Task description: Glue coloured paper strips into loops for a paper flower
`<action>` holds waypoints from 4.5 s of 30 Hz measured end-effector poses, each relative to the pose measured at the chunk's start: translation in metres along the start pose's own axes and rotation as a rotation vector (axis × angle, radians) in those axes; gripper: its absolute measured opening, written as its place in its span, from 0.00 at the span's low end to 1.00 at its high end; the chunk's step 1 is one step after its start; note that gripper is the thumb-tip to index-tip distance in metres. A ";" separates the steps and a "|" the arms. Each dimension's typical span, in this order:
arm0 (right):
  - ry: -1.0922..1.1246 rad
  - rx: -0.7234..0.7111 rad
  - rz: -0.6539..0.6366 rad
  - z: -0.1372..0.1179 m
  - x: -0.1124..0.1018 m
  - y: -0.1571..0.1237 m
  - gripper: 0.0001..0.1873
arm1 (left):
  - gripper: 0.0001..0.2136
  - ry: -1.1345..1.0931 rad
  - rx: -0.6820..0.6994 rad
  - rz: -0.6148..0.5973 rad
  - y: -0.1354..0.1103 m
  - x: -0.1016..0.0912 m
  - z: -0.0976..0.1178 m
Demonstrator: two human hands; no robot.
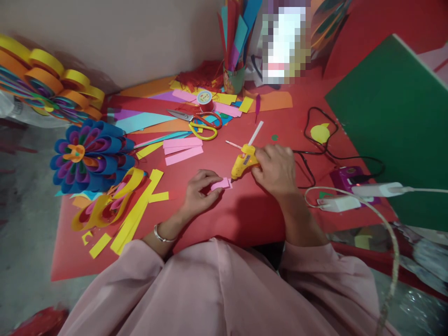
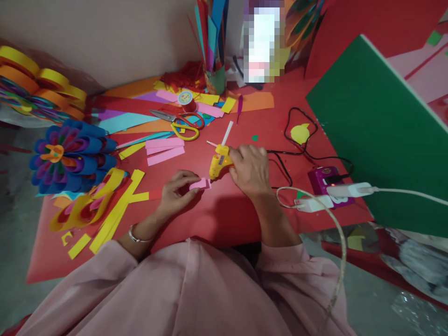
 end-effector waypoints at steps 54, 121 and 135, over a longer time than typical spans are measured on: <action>0.544 0.096 0.052 -0.022 0.028 -0.039 0.15 | 0.06 0.152 0.147 -0.001 0.000 0.011 0.011; 0.262 0.104 0.062 -0.077 0.034 -0.073 0.18 | 0.06 0.164 0.133 -0.024 -0.001 0.016 0.005; 0.211 0.090 0.074 -0.082 0.031 -0.071 0.14 | 0.11 0.276 0.219 -0.078 -0.001 0.020 0.014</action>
Point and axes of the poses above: each hand's wrist, its own y-axis towards the middle knuckle, its own x-axis out of the palm, z = x × y, the point moved 8 cm from there along y, towards the middle knuckle, and after that the axes turned 12 degrees about y, right-handed, at the moved point
